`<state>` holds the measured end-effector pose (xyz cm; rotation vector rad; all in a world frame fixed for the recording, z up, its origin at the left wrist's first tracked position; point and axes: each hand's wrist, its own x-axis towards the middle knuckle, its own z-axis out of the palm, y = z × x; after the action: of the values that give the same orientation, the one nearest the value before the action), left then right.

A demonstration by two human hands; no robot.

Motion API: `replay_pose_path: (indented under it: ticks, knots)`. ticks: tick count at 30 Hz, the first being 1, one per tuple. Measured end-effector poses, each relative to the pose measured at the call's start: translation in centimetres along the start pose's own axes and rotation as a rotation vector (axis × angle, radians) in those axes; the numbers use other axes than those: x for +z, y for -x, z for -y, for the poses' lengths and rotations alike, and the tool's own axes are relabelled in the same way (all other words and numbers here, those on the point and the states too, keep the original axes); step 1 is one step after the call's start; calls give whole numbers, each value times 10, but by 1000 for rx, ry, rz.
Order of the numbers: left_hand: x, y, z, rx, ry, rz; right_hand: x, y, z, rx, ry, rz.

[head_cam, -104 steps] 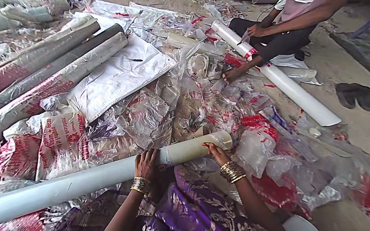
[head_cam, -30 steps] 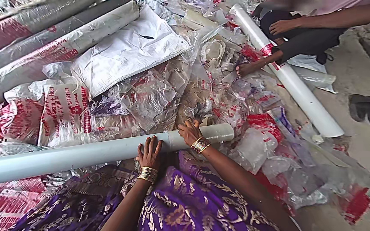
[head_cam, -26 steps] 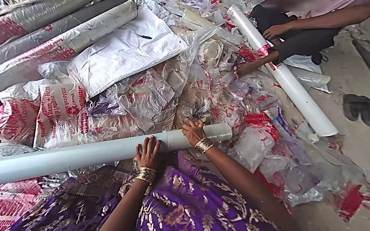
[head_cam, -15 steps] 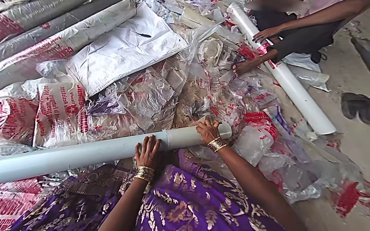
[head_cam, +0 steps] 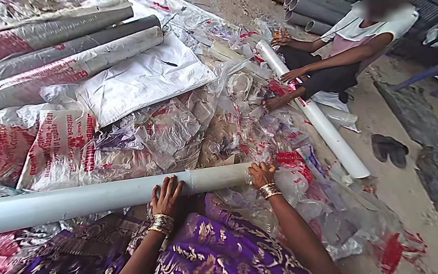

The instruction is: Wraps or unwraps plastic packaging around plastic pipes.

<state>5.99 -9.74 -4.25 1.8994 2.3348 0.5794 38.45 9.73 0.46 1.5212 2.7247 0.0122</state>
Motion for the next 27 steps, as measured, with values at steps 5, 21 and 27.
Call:
replay_pose_path:
  ticks: [5,21,27]
  knots:
    - [5,-3,0,12,7,-63,-5,7,6,312,-264,-213]
    - [7,-2,0,20,14,-29,-2,2,58,733,-379,8]
    - [-2,-8,-8,-33,-90,176,10,7,44,554,-442,-71]
